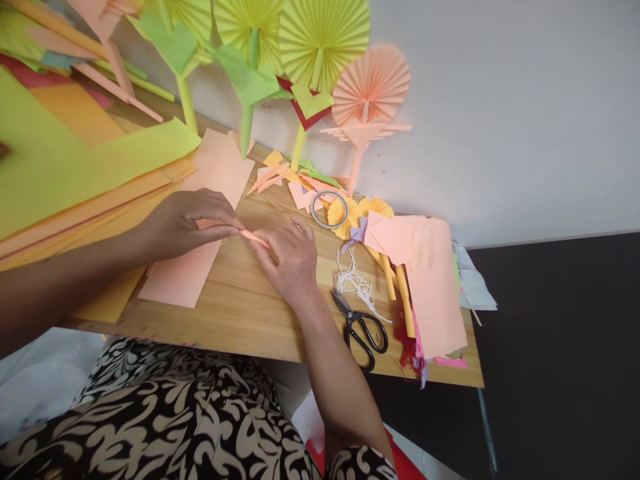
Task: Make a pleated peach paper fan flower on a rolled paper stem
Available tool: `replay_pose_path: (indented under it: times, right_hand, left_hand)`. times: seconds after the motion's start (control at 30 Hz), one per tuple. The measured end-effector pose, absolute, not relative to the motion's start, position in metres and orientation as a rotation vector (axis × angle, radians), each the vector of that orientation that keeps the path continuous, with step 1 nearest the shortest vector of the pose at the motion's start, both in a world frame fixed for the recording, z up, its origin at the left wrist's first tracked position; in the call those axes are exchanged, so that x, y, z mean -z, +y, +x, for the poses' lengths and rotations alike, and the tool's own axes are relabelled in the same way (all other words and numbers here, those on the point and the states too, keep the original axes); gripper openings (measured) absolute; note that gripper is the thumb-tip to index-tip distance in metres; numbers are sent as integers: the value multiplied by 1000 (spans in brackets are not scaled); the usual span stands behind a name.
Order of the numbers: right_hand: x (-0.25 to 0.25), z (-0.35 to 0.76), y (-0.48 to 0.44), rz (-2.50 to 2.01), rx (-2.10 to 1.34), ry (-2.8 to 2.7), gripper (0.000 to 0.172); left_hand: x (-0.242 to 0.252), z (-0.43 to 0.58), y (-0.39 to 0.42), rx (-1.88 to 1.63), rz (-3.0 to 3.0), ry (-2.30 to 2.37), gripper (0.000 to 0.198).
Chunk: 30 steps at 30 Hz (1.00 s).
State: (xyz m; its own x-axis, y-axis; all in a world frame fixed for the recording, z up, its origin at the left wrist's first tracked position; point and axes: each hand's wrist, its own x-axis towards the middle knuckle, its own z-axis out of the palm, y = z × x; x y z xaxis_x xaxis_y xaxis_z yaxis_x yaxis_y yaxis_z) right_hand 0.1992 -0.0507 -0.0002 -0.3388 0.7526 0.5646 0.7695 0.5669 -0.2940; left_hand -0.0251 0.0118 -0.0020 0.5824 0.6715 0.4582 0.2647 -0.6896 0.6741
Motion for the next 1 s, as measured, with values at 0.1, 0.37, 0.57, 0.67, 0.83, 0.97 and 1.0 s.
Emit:
replay_pose_path:
  times: [0.1, 0.37, 0.57, 0.67, 0.83, 0.97, 1.0]
  right_hand:
    - [1, 198, -51, -1193, -8, -2150, 18]
    - [-5, 195, -54, -1179, -21, -2119, 18]
    - [-9, 194, -54, -1162, 60, -2084, 16]
    - [-8, 195, -54, -1182, 74, -2088, 16]
    - [-3, 200, -51, -1259, 36, -2114, 20]
    - [2, 205, -49, -1284, 37, -2136, 21]
    - [4, 206, -49, -1282, 40, -2129, 23]
  left_hand:
    - [2, -23, 10, -964, 2265, 719, 23]
    - [-4, -20, 5, -794, 1992, 812, 34]
    - [-7, -21, 5, -712, 1914, 829, 51]
    - [-4, -20, 6, -654, 1885, 808, 42]
    - [0, -20, 9, -708, 1896, 837, 29]
    - [1, -21, 11, -777, 1857, 887, 30]
    - [1, -22, 11, -783, 1850, 892, 30]
